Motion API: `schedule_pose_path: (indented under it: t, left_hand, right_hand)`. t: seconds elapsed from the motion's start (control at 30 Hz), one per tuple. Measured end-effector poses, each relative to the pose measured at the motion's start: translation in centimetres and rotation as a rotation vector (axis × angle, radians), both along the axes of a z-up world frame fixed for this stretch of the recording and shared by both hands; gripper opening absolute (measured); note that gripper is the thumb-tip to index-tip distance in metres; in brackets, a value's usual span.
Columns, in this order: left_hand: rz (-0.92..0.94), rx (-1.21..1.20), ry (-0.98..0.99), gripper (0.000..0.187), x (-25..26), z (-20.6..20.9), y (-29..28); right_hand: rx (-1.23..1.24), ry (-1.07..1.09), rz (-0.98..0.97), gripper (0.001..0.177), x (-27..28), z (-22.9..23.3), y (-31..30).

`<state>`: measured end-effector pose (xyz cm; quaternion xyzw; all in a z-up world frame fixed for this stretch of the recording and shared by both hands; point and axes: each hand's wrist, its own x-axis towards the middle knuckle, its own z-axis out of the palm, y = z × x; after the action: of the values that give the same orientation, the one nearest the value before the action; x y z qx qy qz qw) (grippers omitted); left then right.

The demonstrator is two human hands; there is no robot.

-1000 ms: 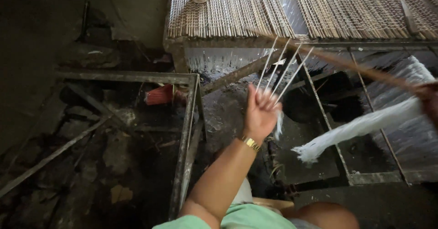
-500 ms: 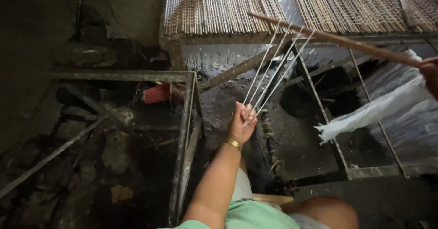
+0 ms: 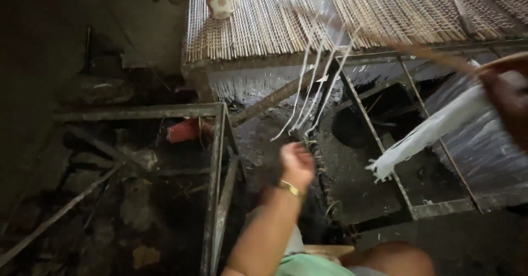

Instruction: Tying white cotton threads onto a wooden stick to create a fringe or prepare wicks for candle making.

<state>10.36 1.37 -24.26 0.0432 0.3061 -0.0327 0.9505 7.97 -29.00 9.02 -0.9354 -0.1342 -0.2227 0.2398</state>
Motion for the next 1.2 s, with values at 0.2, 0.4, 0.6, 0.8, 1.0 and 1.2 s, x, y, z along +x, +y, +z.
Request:
schedule_pose_path:
  t: [0.2,0.4,0.6,0.8,1.0,1.2]
  left_hand:
    - [-0.314,0.637,-0.925,0.047,-5.9,21.7,-6.2]
    - [-0.145,0.898,-0.848,0.032,-4.9,21.9,-5.8]
    - [-0.350,1.559,-0.920,0.026,-7.8,24.7,-4.8]
    - [-0.290,1.478,-1.060,0.027,-6.9,22.8,-4.5]
    - [-0.372,1.416,-0.894,0.048,-8.3,24.3,-4.8]
    - [0.016,1.491,-1.183,0.013,-7.0,23.0,-4.7]
  right_hand:
    - [-0.146,0.312,-0.101,0.026,-6.4,2.3,8.1]
    - [-0.196,0.360,-0.162,0.023,-8.9,2.5,8.1]
    - [0.037,0.451,-0.113,0.032,-9.5,1.7,8.0]
    - [0.000,0.366,-0.217,0.021,-9.4,0.8,8.7]
    - [-0.001,0.301,-0.152,0.020,-9.3,0.4,8.3]
    - [0.063,0.328,-0.115,0.021,-9.4,1.1,9.0]
